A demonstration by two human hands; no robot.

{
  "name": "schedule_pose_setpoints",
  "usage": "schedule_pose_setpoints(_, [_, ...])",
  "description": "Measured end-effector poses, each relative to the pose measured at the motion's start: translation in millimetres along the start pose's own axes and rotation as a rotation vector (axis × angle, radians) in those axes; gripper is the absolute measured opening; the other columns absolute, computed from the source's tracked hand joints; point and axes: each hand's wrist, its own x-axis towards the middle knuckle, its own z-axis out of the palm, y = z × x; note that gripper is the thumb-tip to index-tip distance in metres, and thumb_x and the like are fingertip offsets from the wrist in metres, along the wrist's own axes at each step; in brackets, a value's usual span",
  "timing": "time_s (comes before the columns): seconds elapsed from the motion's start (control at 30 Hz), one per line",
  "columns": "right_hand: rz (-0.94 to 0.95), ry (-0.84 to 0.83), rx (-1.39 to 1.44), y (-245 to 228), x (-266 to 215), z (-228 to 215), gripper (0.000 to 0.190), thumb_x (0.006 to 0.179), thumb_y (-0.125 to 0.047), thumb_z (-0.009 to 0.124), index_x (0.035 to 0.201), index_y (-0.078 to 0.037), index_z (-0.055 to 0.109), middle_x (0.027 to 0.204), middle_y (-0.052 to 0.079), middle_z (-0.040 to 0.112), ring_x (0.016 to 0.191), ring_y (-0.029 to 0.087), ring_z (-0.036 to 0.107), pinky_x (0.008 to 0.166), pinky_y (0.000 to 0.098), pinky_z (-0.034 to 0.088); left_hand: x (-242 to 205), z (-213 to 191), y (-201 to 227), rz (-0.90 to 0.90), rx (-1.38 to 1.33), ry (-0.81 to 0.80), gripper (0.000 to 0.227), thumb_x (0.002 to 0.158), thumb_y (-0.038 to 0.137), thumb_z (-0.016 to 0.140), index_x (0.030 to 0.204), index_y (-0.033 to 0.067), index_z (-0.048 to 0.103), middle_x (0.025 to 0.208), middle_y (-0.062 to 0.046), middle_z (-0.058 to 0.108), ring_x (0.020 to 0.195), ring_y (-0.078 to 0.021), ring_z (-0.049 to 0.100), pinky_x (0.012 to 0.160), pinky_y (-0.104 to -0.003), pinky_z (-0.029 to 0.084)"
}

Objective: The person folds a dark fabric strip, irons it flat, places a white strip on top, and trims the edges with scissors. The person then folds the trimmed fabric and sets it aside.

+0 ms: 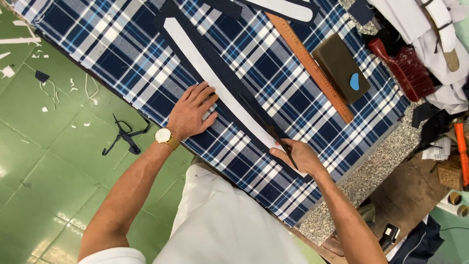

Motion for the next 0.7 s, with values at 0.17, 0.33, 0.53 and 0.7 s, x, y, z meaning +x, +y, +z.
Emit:
schedule_pose_setpoints(0.17, [0.000,0.011,0.029,-1.7,6.1,6.7,0.060,0.088,-0.056,0.075,0.121,-0.006,0.077,0.059,0.011,0.067,0.057,0.023,0.065,0.052,0.0349,0.045,-0.8,1.1,-2.7,-0.008,-0.022,-0.003,0.047,0.102,0.045,0.057,0.130,0.0082,0.066,0.138,-0.015,0.059,0.140,-0.0337,0.049,0.119,-0.047,0.034])
schedule_pose_setpoints(0.33, [0.042,0.005,0.133,-5.7,-2.4,5.6,0.045,0.088,-0.043,0.079,0.112,-0.004,0.079,0.050,0.012,0.063,0.042,0.021,0.060,0.038,0.0268,0.040,-1.3,-1.2,-2.2,-0.025,-0.052,-0.027,0.047,0.103,0.044,0.056,0.131,0.0075,0.065,0.139,-0.016,0.058,0.141,-0.0346,0.047,0.118,-0.049,0.034])
schedule_pose_setpoints(0.53, [0.022,-0.007,0.078,-25.6,-4.6,-0.2,0.059,0.087,-0.049,0.078,0.120,0.000,0.075,0.057,0.013,0.066,0.052,0.022,0.064,0.043,0.0328,0.045,0.2,-7.7,-6.3,-0.023,-0.072,-0.089,0.049,0.103,0.049,0.054,0.130,0.0091,0.066,0.139,-0.014,0.058,0.141,-0.0325,0.048,0.119,-0.048,0.032])
schedule_pose_setpoints(0.7, [0.035,-0.011,0.040,-28.7,8.8,3.4,0.067,0.086,-0.058,0.076,0.125,-0.004,0.074,0.068,0.013,0.070,0.068,0.024,0.068,0.058,0.0348,0.051,13.3,-17.6,-35.1,-0.029,0.003,-0.210,0.056,0.102,0.057,0.047,0.130,0.0126,0.067,0.138,-0.014,0.061,0.141,-0.0304,0.049,0.122,-0.048,0.030])
